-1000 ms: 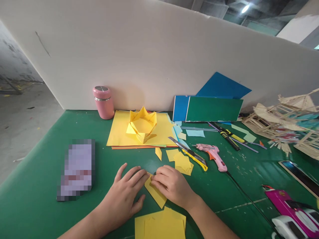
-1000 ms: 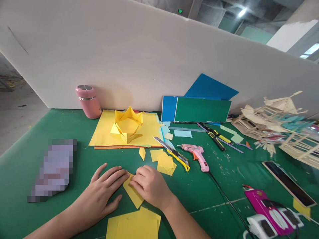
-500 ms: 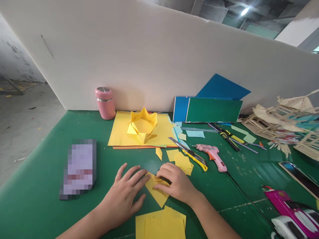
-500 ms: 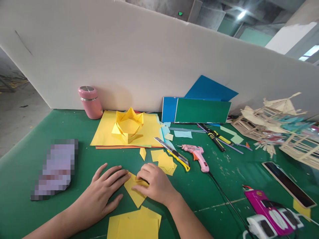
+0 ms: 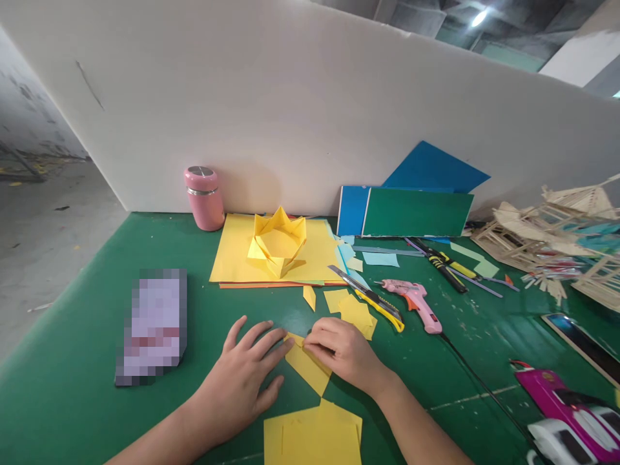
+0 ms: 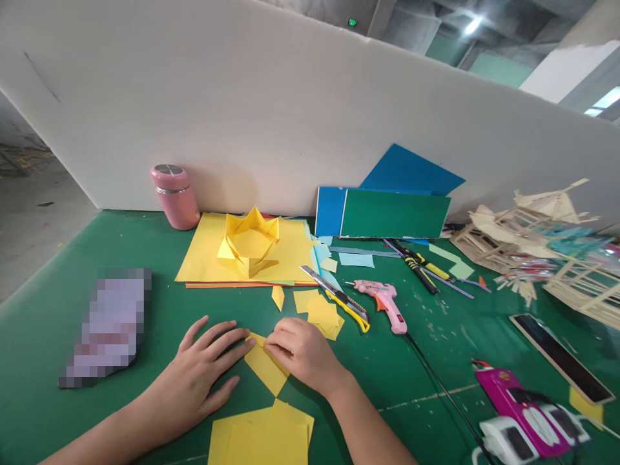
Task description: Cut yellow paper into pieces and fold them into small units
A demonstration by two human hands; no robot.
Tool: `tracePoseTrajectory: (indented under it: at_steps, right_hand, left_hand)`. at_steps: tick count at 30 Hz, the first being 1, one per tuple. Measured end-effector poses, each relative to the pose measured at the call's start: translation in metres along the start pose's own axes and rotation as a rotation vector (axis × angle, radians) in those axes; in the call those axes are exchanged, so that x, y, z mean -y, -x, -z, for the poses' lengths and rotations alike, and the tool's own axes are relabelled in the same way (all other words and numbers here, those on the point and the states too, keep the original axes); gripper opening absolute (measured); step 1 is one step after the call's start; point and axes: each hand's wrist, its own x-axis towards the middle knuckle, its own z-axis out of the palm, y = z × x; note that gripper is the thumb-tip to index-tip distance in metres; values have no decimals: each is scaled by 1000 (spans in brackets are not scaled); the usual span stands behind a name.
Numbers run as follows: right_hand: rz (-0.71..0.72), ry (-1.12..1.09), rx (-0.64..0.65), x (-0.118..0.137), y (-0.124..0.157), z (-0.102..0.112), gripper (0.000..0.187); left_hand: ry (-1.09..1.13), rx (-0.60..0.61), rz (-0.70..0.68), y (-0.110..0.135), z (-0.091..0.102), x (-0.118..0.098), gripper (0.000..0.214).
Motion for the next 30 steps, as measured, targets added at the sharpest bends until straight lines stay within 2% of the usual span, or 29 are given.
tracePoseTrajectory:
  at_steps: [5, 11, 16, 20, 24, 30]
  right_hand:
    - [41, 79, -19, -1, 2, -2, 23]
    - [-69, 55, -68, 1, 2, -6, 19]
    - [-82, 26, -89, 5, -2, -6, 13]
    - [-111, 31, -103, 6, -2, -9, 17]
    - [-57, 84, -97, 5, 0, -11, 22]
    - [23, 173, -21, 4, 0, -5, 29]
  left_hand:
    - [3, 13, 6, 0, 0, 0, 35]
    - [2, 4, 3, 0, -1, 0, 35]
    - [-18, 31, -10, 1, -1, 1, 43]
    - [-27, 29, -11, 1, -1, 0, 47]
    - [-23, 3, -4, 1, -2, -1, 43]
    - [-45, -36, -24, 0, -2, 0, 37]
